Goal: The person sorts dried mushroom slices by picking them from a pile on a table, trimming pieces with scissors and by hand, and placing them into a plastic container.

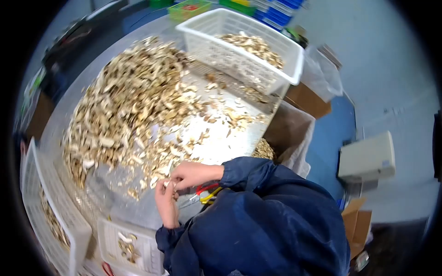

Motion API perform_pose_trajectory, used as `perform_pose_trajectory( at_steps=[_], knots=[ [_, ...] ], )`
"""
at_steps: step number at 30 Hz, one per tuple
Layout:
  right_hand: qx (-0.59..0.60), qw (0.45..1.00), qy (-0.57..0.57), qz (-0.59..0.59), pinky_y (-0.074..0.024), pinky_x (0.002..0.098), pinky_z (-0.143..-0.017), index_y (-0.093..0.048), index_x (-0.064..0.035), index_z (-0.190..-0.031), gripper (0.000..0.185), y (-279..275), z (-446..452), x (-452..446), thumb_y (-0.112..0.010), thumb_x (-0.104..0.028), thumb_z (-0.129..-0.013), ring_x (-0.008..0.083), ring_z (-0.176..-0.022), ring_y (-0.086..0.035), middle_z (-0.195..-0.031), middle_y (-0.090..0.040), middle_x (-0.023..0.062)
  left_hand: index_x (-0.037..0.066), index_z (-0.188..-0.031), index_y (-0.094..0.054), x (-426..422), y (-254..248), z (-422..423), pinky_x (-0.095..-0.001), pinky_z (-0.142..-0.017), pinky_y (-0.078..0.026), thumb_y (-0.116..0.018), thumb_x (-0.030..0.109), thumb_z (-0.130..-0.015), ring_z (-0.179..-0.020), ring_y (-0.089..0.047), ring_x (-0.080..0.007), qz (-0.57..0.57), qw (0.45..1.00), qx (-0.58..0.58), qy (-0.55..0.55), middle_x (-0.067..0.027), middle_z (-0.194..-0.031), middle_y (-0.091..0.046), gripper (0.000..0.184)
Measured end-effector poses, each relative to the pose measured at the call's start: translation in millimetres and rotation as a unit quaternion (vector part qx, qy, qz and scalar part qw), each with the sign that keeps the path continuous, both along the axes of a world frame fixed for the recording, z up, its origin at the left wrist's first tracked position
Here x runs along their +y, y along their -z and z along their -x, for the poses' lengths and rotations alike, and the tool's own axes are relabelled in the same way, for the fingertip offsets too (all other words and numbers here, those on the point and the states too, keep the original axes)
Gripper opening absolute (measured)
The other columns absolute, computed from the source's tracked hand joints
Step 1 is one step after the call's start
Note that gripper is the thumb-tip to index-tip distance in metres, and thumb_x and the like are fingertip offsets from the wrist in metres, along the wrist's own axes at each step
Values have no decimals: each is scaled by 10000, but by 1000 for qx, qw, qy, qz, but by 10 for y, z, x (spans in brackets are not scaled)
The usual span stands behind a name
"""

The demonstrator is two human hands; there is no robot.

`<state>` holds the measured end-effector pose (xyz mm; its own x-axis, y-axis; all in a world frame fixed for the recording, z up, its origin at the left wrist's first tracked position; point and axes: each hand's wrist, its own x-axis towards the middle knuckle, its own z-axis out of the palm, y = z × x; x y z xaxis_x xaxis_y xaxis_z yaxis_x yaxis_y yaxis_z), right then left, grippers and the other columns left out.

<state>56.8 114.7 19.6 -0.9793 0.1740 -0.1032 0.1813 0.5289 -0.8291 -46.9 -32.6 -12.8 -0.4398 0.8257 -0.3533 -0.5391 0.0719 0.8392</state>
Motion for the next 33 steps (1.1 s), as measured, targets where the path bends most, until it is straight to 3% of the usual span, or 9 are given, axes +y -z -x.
perform_pose_trajectory(
  at_steps=[3,7,16,18,19,22,25,29,33],
  knots=[
    [77,986,119,88,-418,384,-510,-589,20,-675,349,-133,-77,-125,-589,-301,-812,290,-528,-564,-584,-560,167,78,-991,-526,13,-62,-26,-206,-542,-347,-535,131,-935,-616,-444,-59,-33,998,-41,-42,1,-799,-542,78],
    [132,978,157,27,-426,400,-534,-586,12,-688,344,7,-13,-304,-588,-301,-830,334,-557,-566,-608,-575,171,81,-995,-523,1,-99,-15,-213,-575,-368,-514,177,-955,-662,-477,-74,-58,991,-99,-65,-8,-821,-556,105],
    [111,987,93,71,-446,416,-575,-580,-14,-755,244,-13,4,-221,-549,-234,-855,365,-643,-576,-676,-571,184,61,-1069,-521,-56,225,39,-262,-618,-414,-389,253,-1007,-747,-526,-133,-101,921,-374,-32,-56,-930,-589,241],
    [124,986,84,71,-461,373,-532,-578,-1,-762,256,-39,11,-173,-535,-227,-875,300,-552,-586,-627,-581,148,61,-1131,-496,4,98,-30,-258,-629,-415,-392,242,-1006,-746,-519,-134,-67,943,-323,-46,-58,-926,-578,243],
    [53,972,98,206,-450,311,-463,-578,6,-755,274,-78,0,-165,-519,-222,-895,206,-459,-564,-578,-583,95,61,-1162,-484,47,42,-41,-257,-635,-416,-394,236,-1005,-745,-515,-134,-48,952,-300,-46,-60,-923,-573,252],
    [-17,940,133,315,-427,257,-419,-590,15,-766,289,50,32,-80,-512,-227,-904,132,-414,-531,-551,-578,51,67,-1277,-413,82,-26,2,-241,-654,-413,-398,208,-1003,-735,-503,-127,-42,957,-280,-62,-49,-902,-548,309],
    [65,981,135,120,-427,298,-468,-598,-15,-800,217,83,74,113,-559,-219,-863,209,-472,-542,-572,-574,79,54,-1223,-507,103,32,80,-238,-626,-412,-449,227,-986,-719,-488,-92,-6,991,-113,-75,-2,-873,-529,299],
    [95,941,286,-155,-450,396,-568,-610,-72,-901,131,203,200,805,-574,-164,-814,297,-625,-578,-701,-594,110,41,-1167,-568,66,130,256,-216,-641,-389,-507,222,-958,-727,-477,-63,49,996,63,-38,21,-917,-547,283],
    [25,871,289,-396,-488,427,-644,-596,-97,-928,136,231,404,1283,-533,-91,-808,328,-784,-604,-854,-590,113,68,-1222,-538,109,-63,182,-215,-602,-402,-516,224,-956,-659,-470,-69,34,990,-100,-91,34,-841,-525,309]
  ],
)
